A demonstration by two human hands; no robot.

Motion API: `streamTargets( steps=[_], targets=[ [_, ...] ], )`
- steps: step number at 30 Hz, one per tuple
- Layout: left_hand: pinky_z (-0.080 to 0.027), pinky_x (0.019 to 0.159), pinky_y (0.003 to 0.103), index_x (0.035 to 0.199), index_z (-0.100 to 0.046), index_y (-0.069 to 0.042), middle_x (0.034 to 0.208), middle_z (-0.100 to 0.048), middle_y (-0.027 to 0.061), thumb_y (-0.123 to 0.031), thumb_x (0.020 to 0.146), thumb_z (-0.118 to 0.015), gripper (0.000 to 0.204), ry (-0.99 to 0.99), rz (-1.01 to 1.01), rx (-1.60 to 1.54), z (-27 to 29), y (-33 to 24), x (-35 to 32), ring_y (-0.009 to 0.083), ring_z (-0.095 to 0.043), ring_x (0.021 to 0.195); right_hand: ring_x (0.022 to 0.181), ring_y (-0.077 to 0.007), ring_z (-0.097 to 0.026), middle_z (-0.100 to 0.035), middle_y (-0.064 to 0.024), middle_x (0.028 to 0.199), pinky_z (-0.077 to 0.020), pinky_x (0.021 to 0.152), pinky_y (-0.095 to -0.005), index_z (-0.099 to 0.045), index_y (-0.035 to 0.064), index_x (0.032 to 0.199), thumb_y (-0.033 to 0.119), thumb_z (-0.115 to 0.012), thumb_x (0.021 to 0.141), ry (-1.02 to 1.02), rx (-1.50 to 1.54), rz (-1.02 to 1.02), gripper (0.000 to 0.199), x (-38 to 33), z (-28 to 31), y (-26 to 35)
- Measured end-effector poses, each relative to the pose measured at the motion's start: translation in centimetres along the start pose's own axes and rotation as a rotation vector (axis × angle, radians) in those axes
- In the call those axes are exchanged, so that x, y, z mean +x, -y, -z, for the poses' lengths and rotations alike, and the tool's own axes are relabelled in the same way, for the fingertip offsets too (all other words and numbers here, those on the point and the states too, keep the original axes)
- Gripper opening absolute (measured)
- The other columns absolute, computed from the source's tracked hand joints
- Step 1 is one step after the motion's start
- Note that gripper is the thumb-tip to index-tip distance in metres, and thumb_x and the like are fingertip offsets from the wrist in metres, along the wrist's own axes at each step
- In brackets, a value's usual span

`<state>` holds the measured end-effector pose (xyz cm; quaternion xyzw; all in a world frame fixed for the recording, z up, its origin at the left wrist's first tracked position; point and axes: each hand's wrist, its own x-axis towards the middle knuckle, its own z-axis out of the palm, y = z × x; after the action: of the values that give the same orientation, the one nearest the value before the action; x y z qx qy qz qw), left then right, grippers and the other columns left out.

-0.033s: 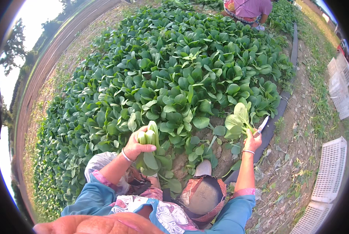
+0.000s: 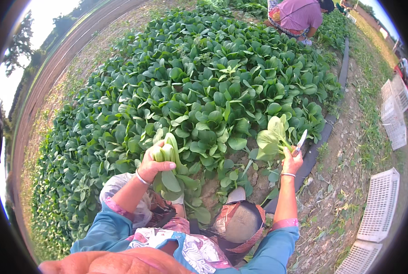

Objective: The person harvests leafy green vegetables in a field using a knife to cut the stems. They gather the cut vegetables into a bunch in their left hand and place them into a plastic bag attached to their waist.

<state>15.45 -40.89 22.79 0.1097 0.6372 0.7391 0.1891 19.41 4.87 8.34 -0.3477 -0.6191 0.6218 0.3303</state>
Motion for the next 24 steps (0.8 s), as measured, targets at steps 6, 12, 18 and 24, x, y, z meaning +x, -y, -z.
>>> streamTargets(
  steps=[6, 12, 18, 24],
  targets=[
    [-0.051, 0.083, 0.029, 0.118, -0.056, -0.001, 0.100, -0.064, 0.0026, -0.006, 0.067, -0.083, 0.058, -0.355, -0.297, -0.093, 9.4, -9.0, -7.8, 0.0137, -0.062, 0.090, 0.039, -0.0076, -0.048, -0.060, -0.0013, 0.072, -0.0379, 0.034, -0.0225, -0.062, 0.0028, 0.104, 0.006, -0.076, 0.078, 0.438, -0.111, 0.054, 0.030, -6.3, -9.5, 11.4],
    [-0.055, 0.072, 0.028, 0.105, -0.063, 0.000, 0.090, -0.067, 0.0048, -0.006, 0.078, -0.077, 0.031, -0.713, -0.448, 0.070, 20.7, -14.4, -20.5, 0.0135, -0.066, 0.081, 0.044, -0.0063, -0.051, -0.063, 0.0001, 0.074, -0.0376, 0.037, -0.0203, -0.065, 0.0054, 0.110, 0.000, -0.073, 0.080, 0.797, -0.185, 0.215, 0.032, -15.3, -18.9, 19.5],
    [-0.048, 0.074, 0.024, 0.108, -0.062, -0.002, 0.089, -0.060, -0.0026, 0.000, 0.064, -0.079, 0.047, -0.822, -0.108, 0.602, 26.3, -11.2, -34.7, 0.0068, -0.055, 0.081, 0.048, -0.0046, -0.045, -0.064, 0.0013, 0.078, -0.0326, 0.041, -0.0187, -0.066, 0.0046, 0.117, 0.004, -0.072, 0.084, 1.067, -0.321, 0.236, 0.033, -21.4, -21.6, 18.2],
    [-0.051, 0.076, 0.034, 0.105, -0.062, -0.004, 0.090, -0.067, 0.0084, -0.018, 0.067, -0.081, 0.044, -0.749, 0.523, 1.109, 26.2, -1.3, -46.0, 0.0212, -0.064, 0.084, 0.044, -0.0051, -0.042, -0.060, 0.0024, 0.070, -0.0302, 0.039, -0.0201, -0.066, 0.0079, 0.119, 0.003, -0.069, 0.084, 1.193, -0.558, 0.164, 0.035, -22.8, -22.6, 13.5]
  ],
)
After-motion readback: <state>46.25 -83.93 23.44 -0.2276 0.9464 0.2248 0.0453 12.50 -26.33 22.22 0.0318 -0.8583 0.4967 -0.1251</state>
